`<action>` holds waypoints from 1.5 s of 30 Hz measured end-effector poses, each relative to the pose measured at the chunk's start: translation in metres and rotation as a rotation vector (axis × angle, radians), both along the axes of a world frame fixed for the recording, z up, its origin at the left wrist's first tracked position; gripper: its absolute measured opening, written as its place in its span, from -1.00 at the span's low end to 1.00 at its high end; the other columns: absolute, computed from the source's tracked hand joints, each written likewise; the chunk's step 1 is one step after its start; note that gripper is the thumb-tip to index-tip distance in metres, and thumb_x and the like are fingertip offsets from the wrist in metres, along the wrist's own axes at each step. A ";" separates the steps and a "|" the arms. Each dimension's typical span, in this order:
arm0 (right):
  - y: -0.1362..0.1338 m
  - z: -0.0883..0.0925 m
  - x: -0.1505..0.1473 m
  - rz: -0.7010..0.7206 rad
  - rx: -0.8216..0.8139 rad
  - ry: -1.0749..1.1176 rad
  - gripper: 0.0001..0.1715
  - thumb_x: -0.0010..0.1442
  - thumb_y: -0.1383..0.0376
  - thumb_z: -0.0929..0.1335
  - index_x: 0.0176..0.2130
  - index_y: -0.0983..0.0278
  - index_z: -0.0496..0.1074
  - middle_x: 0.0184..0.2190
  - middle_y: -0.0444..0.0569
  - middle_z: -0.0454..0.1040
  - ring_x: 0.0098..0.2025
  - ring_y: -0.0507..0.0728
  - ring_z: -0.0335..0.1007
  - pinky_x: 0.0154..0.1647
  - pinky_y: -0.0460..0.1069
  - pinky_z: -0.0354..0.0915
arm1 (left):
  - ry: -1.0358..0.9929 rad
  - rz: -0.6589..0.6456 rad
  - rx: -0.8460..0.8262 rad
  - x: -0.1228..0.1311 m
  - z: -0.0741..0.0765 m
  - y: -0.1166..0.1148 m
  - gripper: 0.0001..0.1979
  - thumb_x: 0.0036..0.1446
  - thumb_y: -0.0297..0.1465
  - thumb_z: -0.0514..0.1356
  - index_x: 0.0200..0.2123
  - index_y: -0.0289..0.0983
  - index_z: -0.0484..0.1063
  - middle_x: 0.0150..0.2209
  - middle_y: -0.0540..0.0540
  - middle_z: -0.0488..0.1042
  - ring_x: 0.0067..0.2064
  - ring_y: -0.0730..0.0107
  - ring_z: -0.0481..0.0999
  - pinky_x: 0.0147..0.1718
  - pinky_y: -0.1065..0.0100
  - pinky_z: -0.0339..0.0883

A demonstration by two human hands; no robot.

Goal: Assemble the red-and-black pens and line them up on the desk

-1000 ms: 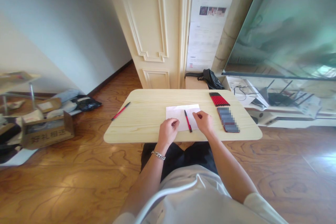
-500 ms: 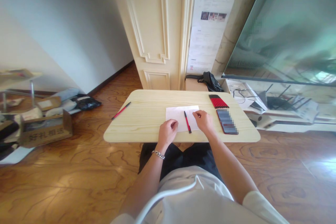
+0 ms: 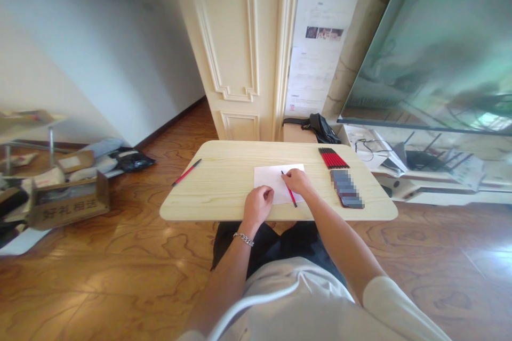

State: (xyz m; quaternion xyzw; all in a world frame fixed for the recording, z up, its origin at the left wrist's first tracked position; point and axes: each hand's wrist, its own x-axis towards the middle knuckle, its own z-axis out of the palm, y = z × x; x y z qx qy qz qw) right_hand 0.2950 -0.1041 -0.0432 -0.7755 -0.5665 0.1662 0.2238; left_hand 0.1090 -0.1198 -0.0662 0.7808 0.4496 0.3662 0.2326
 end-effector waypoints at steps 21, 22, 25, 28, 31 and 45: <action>-0.046 0.018 -0.040 -0.129 0.575 0.809 -0.52 0.15 -0.07 0.30 -0.39 0.28 0.47 -0.45 -0.04 0.49 -0.42 0.07 0.36 -0.43 -0.07 0.23 | -0.634 -0.084 -0.309 0.049 -0.001 -0.029 -0.73 0.18 -0.15 0.16 -0.27 -0.25 0.36 -0.49 0.03 0.40 -0.53 0.51 0.34 -0.55 0.46 0.20; -0.047 0.017 -0.042 -0.139 0.580 0.762 -0.52 0.17 -0.07 0.28 -0.41 0.28 0.46 -0.47 -0.04 0.48 -0.43 0.07 0.35 -0.43 -0.07 0.22 | -0.619 -0.082 -0.297 0.049 -0.003 -0.029 -0.74 0.19 -0.16 0.15 -0.26 -0.25 0.37 -0.48 0.02 0.41 -0.51 0.50 0.35 -0.53 0.46 0.21; -0.048 0.017 -0.045 -0.132 0.581 0.695 -0.51 0.21 -0.06 0.24 -0.40 0.26 0.45 -0.49 -0.06 0.47 -0.44 0.06 0.34 -0.43 -0.07 0.21 | -0.618 -0.110 -0.296 0.048 -0.007 -0.027 -0.74 0.21 -0.16 0.13 -0.26 -0.25 0.37 -0.49 0.03 0.39 -0.52 0.50 0.32 -0.54 0.46 0.18; -0.047 0.015 -0.047 -0.115 0.576 0.728 -0.53 0.22 -0.05 0.23 -0.38 0.26 0.44 -0.48 -0.07 0.47 -0.45 0.06 0.34 -0.43 -0.07 0.22 | -0.669 -0.159 -0.358 0.046 -0.009 -0.025 -0.72 0.20 -0.14 0.13 -0.30 -0.26 0.35 -0.56 0.08 0.32 -0.59 0.54 0.24 -0.59 0.47 0.12; -0.043 0.011 -0.047 -0.094 0.591 0.799 -0.53 0.22 -0.05 0.23 -0.35 0.25 0.45 -0.46 -0.06 0.47 -0.44 0.06 0.35 -0.43 -0.07 0.24 | -0.751 -0.223 -0.446 0.045 -0.009 -0.024 -0.70 0.20 -0.12 0.14 -0.33 -0.26 0.32 -0.61 0.11 0.25 -0.64 0.58 0.17 -0.64 0.49 0.05; -0.039 0.007 -0.028 0.031 0.483 1.054 -0.57 0.09 -0.04 0.36 -0.32 0.28 0.48 -0.41 -0.05 0.50 -0.39 0.05 0.39 -0.38 -0.07 0.29 | -0.836 -0.320 -0.518 0.047 -0.003 -0.024 -0.66 0.17 -0.09 0.18 -0.32 -0.28 0.34 -0.56 0.04 0.35 -0.62 0.57 0.28 -0.66 0.49 0.13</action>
